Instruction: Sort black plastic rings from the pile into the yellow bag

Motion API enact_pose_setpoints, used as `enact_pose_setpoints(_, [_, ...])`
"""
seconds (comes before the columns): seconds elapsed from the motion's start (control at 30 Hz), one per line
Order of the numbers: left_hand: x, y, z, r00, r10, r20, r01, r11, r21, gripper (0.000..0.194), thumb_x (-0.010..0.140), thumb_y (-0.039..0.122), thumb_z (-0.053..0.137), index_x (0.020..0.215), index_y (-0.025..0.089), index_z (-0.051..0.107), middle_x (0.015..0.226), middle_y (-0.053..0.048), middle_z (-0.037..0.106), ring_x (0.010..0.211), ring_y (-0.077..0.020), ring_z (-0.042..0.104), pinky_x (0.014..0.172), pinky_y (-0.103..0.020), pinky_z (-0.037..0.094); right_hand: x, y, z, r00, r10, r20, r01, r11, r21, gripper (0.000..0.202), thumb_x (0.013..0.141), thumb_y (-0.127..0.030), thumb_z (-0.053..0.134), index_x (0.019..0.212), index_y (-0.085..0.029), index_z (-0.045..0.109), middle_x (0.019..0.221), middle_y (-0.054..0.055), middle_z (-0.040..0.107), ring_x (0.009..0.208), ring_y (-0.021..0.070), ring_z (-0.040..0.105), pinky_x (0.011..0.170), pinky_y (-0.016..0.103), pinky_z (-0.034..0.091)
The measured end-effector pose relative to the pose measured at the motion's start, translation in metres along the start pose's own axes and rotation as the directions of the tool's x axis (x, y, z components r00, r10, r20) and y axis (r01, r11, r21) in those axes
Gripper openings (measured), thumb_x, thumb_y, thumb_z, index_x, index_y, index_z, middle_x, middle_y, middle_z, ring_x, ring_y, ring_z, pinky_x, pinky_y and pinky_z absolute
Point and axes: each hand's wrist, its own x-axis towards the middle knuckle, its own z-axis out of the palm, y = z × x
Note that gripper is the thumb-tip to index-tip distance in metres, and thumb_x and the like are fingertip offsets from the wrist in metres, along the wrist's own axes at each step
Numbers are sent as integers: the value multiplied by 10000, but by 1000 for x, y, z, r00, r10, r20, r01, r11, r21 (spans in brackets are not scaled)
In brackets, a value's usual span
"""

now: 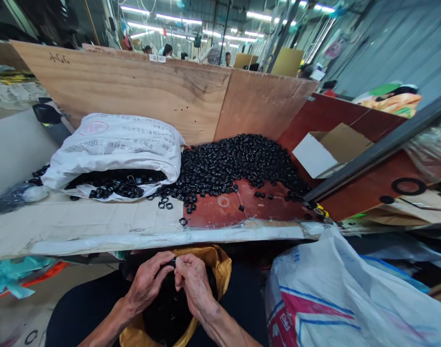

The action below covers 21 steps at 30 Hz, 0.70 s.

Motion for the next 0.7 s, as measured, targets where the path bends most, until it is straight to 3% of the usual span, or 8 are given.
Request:
enact_pose_setpoints(0.1, [6, 6, -8, 997, 76, 27, -76, 997, 4, 316, 981, 108, 519, 1277, 203, 577, 1142, -106, 739, 1080, -224, 725, 917, -345, 626, 0, -4, -6, 995, 85, 43, -85, 996, 0, 452, 722, -572, 777, 702, -180, 554, 557, -31, 496, 467, 85, 381, 454, 223, 317])
enact_pose_setpoints(0.2, [28, 12, -22, 981, 10, 193, 3, 998, -66, 248, 974, 161, 560, 1212, 217, 598, 1089, -82, 729, 1011, -207, 717, 890, -328, 601, 13, -22, -17, 998, -8, 59, 27, 944, -328, 365, 812, -538, 684, 748, -193, 584, 541, -38, 494, 457, 107, 400, 460, 235, 330])
enact_pose_setpoints(0.27, [51, 12, -24, 959, -146, 244, 159, 987, -34, 168, 938, 268, 648, 1096, 219, 618, 983, -47, 697, 895, -193, 696, 821, -312, 579, 34, -42, -24, 946, -315, 78, 293, 726, -622, 225, 864, -425, 642, 844, -202, 625, 597, -31, 532, 525, 133, 469, 529, 249, 386])
enact_pose_setpoints(0.33, [78, 5, -17, 955, -260, 146, 252, 965, 67, 187, 913, 294, 673, 1062, 204, 604, 907, -27, 638, 783, -180, 657, 755, -311, 554, 63, -62, -27, 809, -555, 192, 475, 425, -770, 148, 891, -314, 598, 964, -197, 651, 747, 9, 596, 664, 166, 547, 646, 275, 443])
enact_pose_setpoints(0.4, [101, -7, -2, 952, -297, 80, 277, 941, 193, 258, 893, 259, 682, 1120, 181, 585, 950, -47, 613, 754, -186, 641, 744, -329, 540, 94, -77, -26, 734, -611, 298, 509, 203, -837, 237, 902, -230, 562, 1114, -174, 652, 903, 60, 625, 780, 194, 588, 737, 296, 464])
enact_pose_setpoints(0.5, [121, -26, 20, 952, -291, 96, 248, 915, 318, 219, 867, 162, 655, 1078, 165, 598, 993, -82, 617, 831, -228, 656, 739, -339, 527, 125, -84, -22, 755, -562, 338, 411, 3, -912, 244, 923, -191, 560, 1146, -180, 658, 985, 86, 613, 813, 205, 605, 734, 291, 461])
enact_pose_setpoints(0.6, [121, -37, 27, 958, -271, 93, 232, 925, 300, 172, 843, 93, 618, 991, 178, 603, 917, -51, 626, 794, -206, 650, 737, -320, 516, 133, -79, -23, 759, -560, 333, 366, -56, -929, 119, 916, -183, 581, 1000, -189, 665, 984, 80, 606, 803, 199, 607, 723, 286, 461])
enact_pose_setpoints(0.7, [115, -39, 23, 957, -283, 64, 263, 939, 222, 165, 846, 112, 615, 990, 191, 602, 892, -16, 615, 701, -154, 623, 719, -293, 510, 129, -73, -29, 729, -609, 313, 476, 123, -871, 74, 858, -164, 594, 903, -190, 646, 903, 51, 627, 774, 182, 609, 734, 282, 478])
